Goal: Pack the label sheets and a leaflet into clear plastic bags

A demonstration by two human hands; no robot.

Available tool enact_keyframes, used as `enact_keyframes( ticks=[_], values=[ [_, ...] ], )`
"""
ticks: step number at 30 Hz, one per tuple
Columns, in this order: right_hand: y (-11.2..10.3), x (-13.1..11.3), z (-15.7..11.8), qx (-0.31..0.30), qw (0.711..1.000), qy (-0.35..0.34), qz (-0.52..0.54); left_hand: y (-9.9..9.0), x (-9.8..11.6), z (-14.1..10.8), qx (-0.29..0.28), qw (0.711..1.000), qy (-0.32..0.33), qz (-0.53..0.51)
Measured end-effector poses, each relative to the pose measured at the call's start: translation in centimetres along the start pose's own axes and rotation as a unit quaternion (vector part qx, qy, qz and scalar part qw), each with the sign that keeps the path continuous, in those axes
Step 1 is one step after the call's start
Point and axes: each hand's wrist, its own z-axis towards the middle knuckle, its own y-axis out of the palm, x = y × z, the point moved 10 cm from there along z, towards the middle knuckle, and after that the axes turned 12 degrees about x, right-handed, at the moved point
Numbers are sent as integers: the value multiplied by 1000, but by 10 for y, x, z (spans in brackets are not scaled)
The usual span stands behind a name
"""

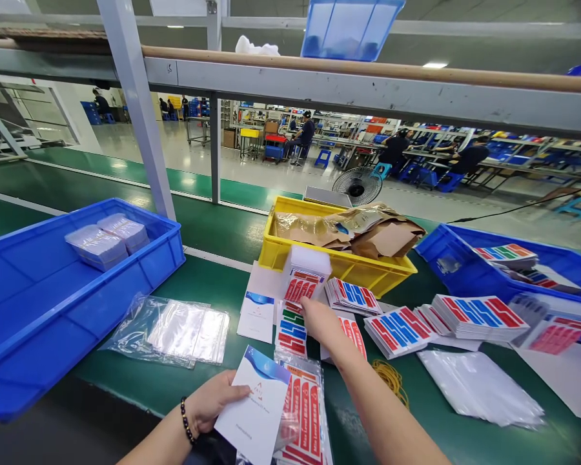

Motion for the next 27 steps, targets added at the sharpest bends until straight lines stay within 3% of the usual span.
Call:
enact_keyframes(
  ticks=[4, 6, 9, 11, 13, 15, 18, 20, 23, 27],
  values=[
    [-45, 22, -22, 77, 990, 41, 115, -4, -6, 6, 12, 1000, -11, -14],
    [-59, 28, -38, 113, 948, 71, 289, -5, -11, 12, 23, 999, -21, -27],
    [-38, 5, -64, 22, 856, 97, 507, 4, -17, 20, 16, 994, -45, -97],
    [-16, -23, -85, -65, 839, 83, 533, 14, -19, 25, 4, 988, -56, -146],
    [-4, -37, -100, -79, 858, 73, 502, 23, -18, 28, 0, 987, -48, -152],
    [-7, -28, -104, -10, 908, 54, 416, 28, -15, 29, 6, 992, -28, -119],
    [-31, 12, -101, 151, 957, 57, 240, 30, -14, 29, 30, 997, -11, -76],
    [-40, 45, -98, 202, 967, 107, 114, 31, -16, 28, 44, 996, -17, -70],
    [-34, 75, -90, 170, 969, 177, -22, 34, -18, 27, 52, 997, -17, -57],
    [-11, 78, -82, 55, 971, 218, -87, 40, -20, 26, 45, 998, -18, -40]
  ],
)
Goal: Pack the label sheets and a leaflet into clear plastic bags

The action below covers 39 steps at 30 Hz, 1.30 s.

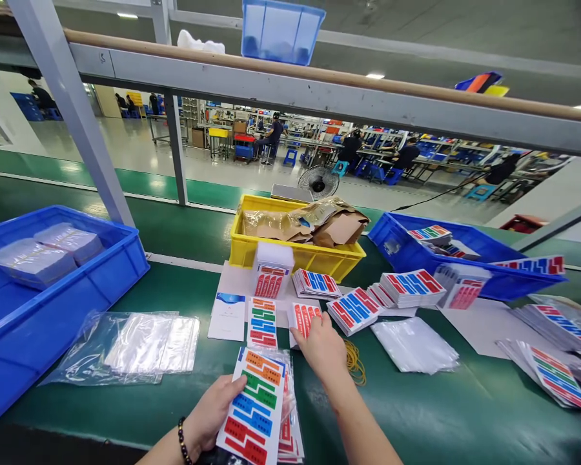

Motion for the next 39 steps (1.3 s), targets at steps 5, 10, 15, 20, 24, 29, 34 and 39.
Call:
enact_keyframes(
  ticks=[5, 10, 15, 20, 24, 29, 34, 39],
  values=[
    [0, -6, 2, -34, 999, 4, 8, -1, 3, -2, 5, 1000, 7, 11],
    [-4, -2, 5, -54, 998, 9, 21, -2, 7, -3, 16, 1000, 3, 22],
    [-6, 2, 5, -71, 997, 9, 34, -1, 5, -3, 5, 1000, 0, 27],
    [-6, 8, 4, -64, 997, 6, 37, -3, 4, -1, 9, 1000, -4, 26],
    [-7, 11, 2, -51, 998, -18, 39, -1, 9, -3, 15, 1000, -2, 17],
    [-5, 1, -11, -32, 990, -125, 64, -2, 10, -5, 21, 999, -4, 28],
    [-6, 0, -19, 35, 976, -199, 86, -1, 10, -3, 13, 1000, 2, 20],
    [-11, 0, -18, 99, 950, -271, 120, 1, 12, -5, 12, 1000, -8, 22]
  ],
)
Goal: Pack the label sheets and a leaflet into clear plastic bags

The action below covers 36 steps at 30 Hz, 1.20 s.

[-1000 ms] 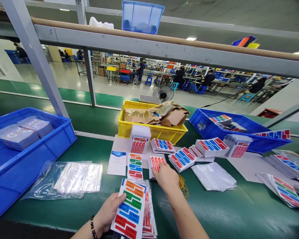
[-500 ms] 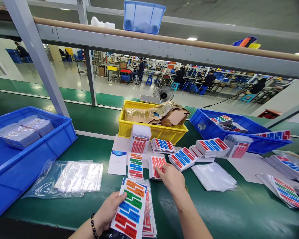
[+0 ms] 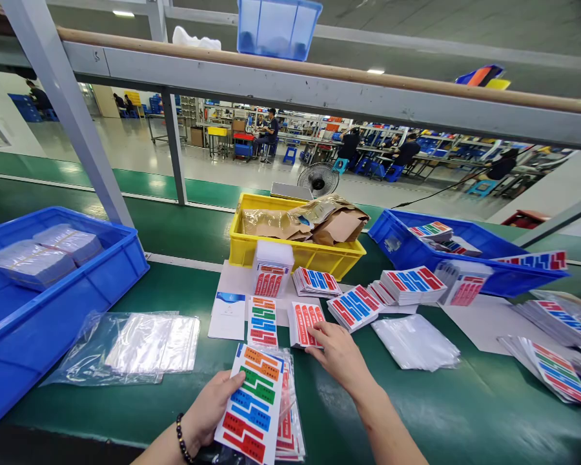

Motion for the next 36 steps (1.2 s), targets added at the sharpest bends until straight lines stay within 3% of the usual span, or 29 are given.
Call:
enact_keyframes(
  ticks=[7, 14, 17, 20, 22, 26, 31, 36],
  values=[
    [-18, -15, -2, 105, 990, -95, 7, -3, -2, 0, 23, 1000, -6, -13],
    [-28, -17, -8, 199, 975, -96, -1, -7, -5, 7, 31, 998, 6, -49],
    [-56, -30, -11, 271, 959, -85, 17, -9, -6, 12, 41, 997, 10, -68],
    [-93, -67, -20, 345, 932, -74, 83, -13, -5, 17, 63, 995, 33, -75],
    [-100, -112, -25, 335, 923, -126, 139, -15, -1, 19, 82, 991, 59, -85],
    [-76, -168, -31, 256, 937, -156, 182, -15, 9, 14, 110, 983, 94, -111],
    [-49, -180, -38, 233, 942, -163, 178, -7, 18, 8, 101, 984, 102, -102],
    [-53, -181, -35, 204, 944, -170, 196, 2, 18, 10, 35, 990, 119, -67]
  ],
)
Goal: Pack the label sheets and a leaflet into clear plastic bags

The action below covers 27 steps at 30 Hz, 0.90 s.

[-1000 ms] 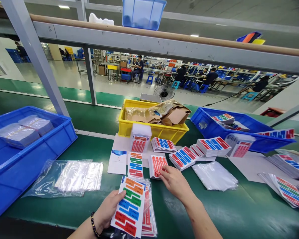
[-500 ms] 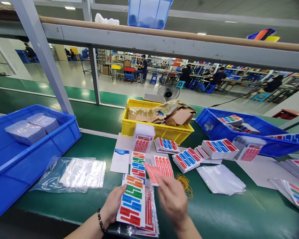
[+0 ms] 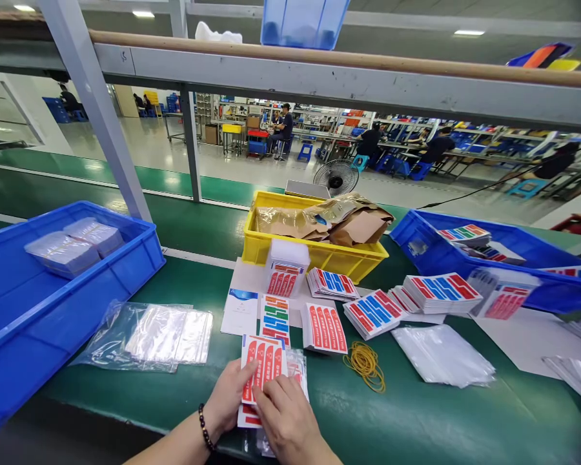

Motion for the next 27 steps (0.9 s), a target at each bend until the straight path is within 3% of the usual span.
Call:
enact_keyframes(
  ticks=[3, 6, 9, 11, 13, 18, 20, 22, 23, 25, 26, 27],
  values=[
    [-5, 12, 3, -37, 996, 51, 57, -1, -2, 1, -25, 1000, 1, 0],
    [-16, 46, -2, -15, 984, 159, 82, -2, -6, -1, -48, 999, -16, -12],
    [-9, 97, -29, -31, 924, 370, 97, -1, -7, -5, -66, 998, -18, 12],
    [2, 114, -46, -65, 874, 466, 118, 1, -9, -8, -75, 996, -16, 40],
    [5, 116, -48, -76, 866, 479, 125, 3, -9, -10, -80, 995, -11, 67],
    [2, 111, -37, -52, 887, 440, 128, 3, -8, -11, -79, 989, 15, 122],
    [-1, 113, -38, -16, 878, 456, 144, 3, -8, -12, -80, 987, 24, 138],
    [-3, 117, -43, 43, 835, 503, 218, 4, -8, -14, -85, 984, 30, 156],
    [1, 117, -46, 53, 796, 531, 284, 5, -7, -16, -88, 981, 32, 168],
    [17, 105, -47, 6, 706, 563, 430, 8, -5, -20, -101, 975, 34, 196],
    [22, 97, -46, -33, 673, 563, 479, 11, -2, -23, -114, 968, 45, 219],
    [22, 94, -45, -60, 657, 561, 500, 14, 4, -26, -127, 957, 67, 251]
  ],
)
